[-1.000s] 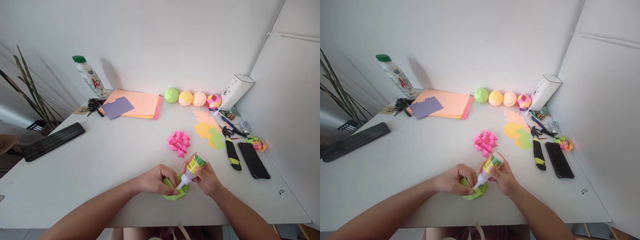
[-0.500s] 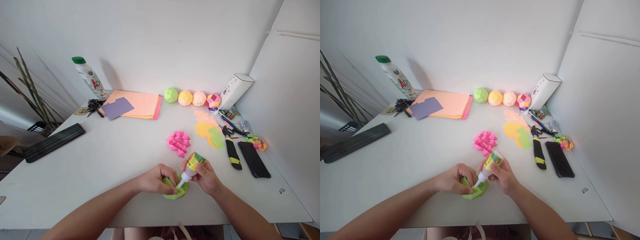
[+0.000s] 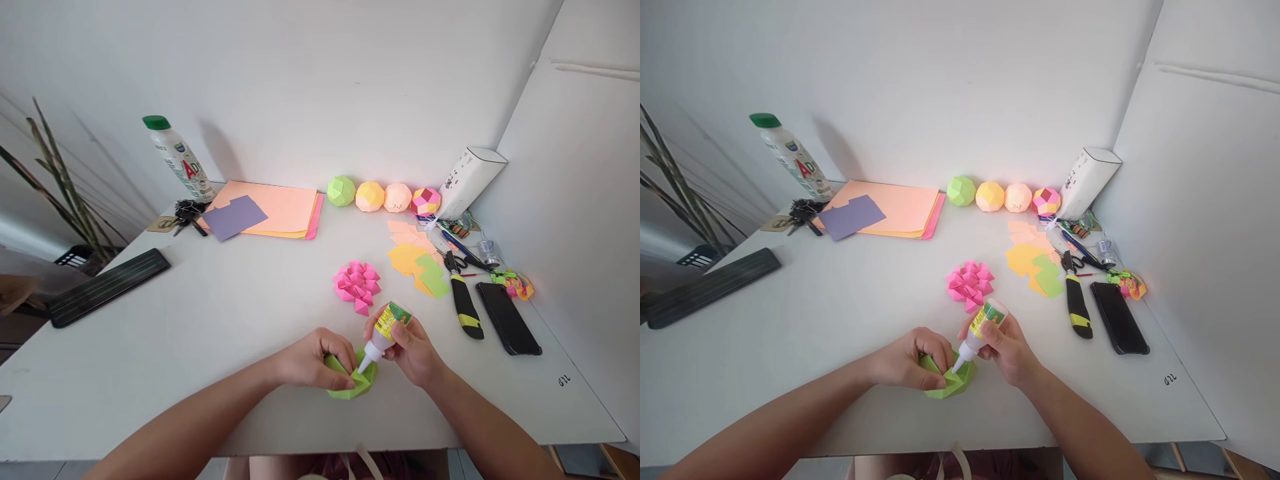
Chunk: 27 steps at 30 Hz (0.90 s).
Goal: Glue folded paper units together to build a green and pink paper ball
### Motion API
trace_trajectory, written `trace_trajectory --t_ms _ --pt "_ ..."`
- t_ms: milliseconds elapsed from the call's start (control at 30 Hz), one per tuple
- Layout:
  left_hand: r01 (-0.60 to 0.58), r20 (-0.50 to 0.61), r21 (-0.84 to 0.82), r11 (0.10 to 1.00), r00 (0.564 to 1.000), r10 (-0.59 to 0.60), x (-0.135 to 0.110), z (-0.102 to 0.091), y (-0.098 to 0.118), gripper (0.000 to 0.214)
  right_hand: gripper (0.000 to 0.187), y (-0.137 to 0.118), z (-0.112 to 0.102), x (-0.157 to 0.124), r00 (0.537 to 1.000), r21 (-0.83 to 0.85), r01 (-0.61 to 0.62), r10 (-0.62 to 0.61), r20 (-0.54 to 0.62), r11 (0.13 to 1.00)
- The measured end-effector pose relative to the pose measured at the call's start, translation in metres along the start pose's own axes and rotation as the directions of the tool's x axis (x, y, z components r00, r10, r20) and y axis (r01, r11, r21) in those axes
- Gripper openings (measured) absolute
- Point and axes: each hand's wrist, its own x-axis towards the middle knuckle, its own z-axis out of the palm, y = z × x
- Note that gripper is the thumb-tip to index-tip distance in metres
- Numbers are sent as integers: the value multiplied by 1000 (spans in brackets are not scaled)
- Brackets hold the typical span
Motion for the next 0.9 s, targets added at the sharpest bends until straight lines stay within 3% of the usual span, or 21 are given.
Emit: trace_trajectory --t_ms 233,467,600,733,900 --pt "-5 -3 5 1000 1000 5 0 0 0 8 26 -2 -1 0 999 52 -32 33 -25 998" --pt "-43 -6 8 999 999 43 -1 -2 1 9 20 -8 -9 13 982 272 70 -18 -190 960" --pt "-62 8 -32 998 998 62 0 -4 0 11 17 -10 -28 23 954 264 124 -42 -295 957" --pt "-109 36 -55 993 993 111 1 -6 -1 13 21 -9 -39 28 947 247 -15 93 -307 969" --pt "-125 32 -71 990 991 127 3 -5 -1 15 25 -4 -30 26 957 266 -144 202 -207 953"
